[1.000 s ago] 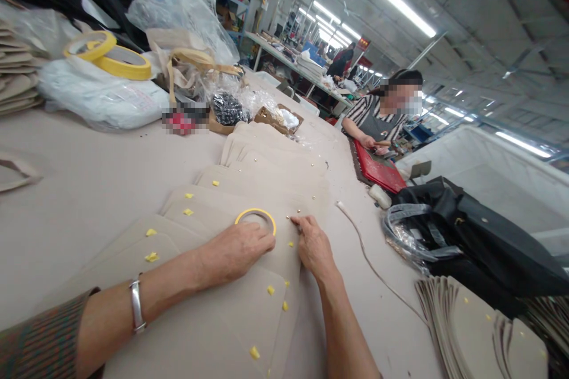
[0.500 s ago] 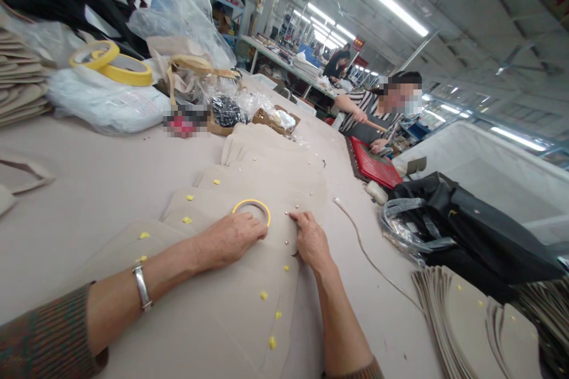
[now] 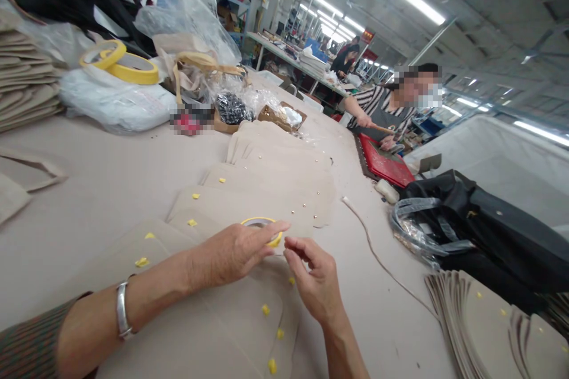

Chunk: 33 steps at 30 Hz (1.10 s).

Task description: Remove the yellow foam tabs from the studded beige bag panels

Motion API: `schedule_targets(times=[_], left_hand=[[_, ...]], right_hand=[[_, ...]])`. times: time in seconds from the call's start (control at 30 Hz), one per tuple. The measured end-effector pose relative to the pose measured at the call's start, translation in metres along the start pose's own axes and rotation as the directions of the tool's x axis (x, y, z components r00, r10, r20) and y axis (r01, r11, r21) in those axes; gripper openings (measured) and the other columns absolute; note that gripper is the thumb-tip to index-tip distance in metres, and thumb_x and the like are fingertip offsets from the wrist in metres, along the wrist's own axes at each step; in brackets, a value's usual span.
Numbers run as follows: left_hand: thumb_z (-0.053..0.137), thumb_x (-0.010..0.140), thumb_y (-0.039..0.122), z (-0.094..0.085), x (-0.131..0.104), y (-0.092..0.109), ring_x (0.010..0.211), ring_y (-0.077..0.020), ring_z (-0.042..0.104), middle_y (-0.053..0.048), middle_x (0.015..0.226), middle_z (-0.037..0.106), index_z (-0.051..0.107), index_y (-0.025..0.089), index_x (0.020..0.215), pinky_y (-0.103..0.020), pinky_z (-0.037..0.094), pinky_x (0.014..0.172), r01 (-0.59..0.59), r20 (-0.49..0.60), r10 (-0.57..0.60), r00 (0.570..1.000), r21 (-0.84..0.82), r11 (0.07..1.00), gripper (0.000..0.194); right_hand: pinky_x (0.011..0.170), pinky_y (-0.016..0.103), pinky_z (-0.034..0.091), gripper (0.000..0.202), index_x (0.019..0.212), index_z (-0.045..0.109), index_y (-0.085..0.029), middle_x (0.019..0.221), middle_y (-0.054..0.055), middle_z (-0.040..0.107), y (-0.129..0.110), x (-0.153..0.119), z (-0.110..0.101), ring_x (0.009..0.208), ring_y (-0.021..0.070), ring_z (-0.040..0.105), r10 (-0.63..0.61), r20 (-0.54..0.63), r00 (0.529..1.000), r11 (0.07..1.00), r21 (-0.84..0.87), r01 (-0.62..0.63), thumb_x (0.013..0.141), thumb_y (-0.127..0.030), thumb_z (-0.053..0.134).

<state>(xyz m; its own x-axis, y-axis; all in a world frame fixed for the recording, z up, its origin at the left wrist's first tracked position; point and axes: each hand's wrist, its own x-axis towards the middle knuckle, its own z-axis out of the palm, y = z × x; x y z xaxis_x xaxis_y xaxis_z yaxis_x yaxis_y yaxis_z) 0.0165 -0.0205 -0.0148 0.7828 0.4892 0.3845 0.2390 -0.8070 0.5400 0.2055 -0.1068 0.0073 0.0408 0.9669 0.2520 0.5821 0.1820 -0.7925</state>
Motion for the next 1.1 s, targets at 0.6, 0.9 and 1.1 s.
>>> schedule_targets(times=[0.6, 0.9, 1.1], left_hand=[[0.044, 0.093, 0.016, 0.004, 0.012, 0.022, 0.058, -0.012, 0.051, 0.004, 0.067, 0.056, 0.049, 0.019, 0.08, -0.023, 0.033, 0.053, 0.075, 0.035, -0.078, 0.996, 0.073, 0.995, 0.014], [0.037, 0.094, 0.012, 0.015, 0.021, 0.026, 0.062, -0.0155, 0.05, 0.0, 0.072, 0.055, 0.051, 0.018, 0.086, -0.027, 0.035, 0.055, -0.102, -0.065, 0.127, 0.99, 0.294, 0.95, 0.017], [0.05, 0.091, 0.013, 0.035, 0.016, 0.009, 0.072, -0.0202, 0.053, -0.004, 0.079, 0.057, 0.052, 0.019, 0.084, -0.03, 0.04, 0.06, -0.045, 0.097, 0.002, 0.995, 0.445, 0.895, 0.01]], right_hand=[[0.058, 0.022, 0.047, 0.014, 0.077, 0.064, -0.019, 0.066, 0.0, 0.065, -0.001, -0.01, 0.019, 0.056, 0.0112, 0.059, -0.231, -0.206, 0.951, 0.937, -0.311, 0.16, 0.081, -0.012, 0.052], [0.045, 0.023, 0.048, 0.027, 0.067, 0.062, -0.015, 0.05, -0.003, 0.058, 0.02, 0.003, -0.002, 0.043, 0.0105, 0.053, 0.565, -0.061, 0.823, 0.757, 0.436, -0.487, 0.069, -0.041, 0.071], [0.046, 0.021, 0.047, 0.035, 0.076, 0.067, -0.013, 0.057, -0.001, 0.062, 0.052, 0.005, -0.012, 0.046, 0.0102, 0.056, 0.577, 0.014, 0.817, 0.775, 0.307, -0.553, 0.072, -0.047, 0.07]])
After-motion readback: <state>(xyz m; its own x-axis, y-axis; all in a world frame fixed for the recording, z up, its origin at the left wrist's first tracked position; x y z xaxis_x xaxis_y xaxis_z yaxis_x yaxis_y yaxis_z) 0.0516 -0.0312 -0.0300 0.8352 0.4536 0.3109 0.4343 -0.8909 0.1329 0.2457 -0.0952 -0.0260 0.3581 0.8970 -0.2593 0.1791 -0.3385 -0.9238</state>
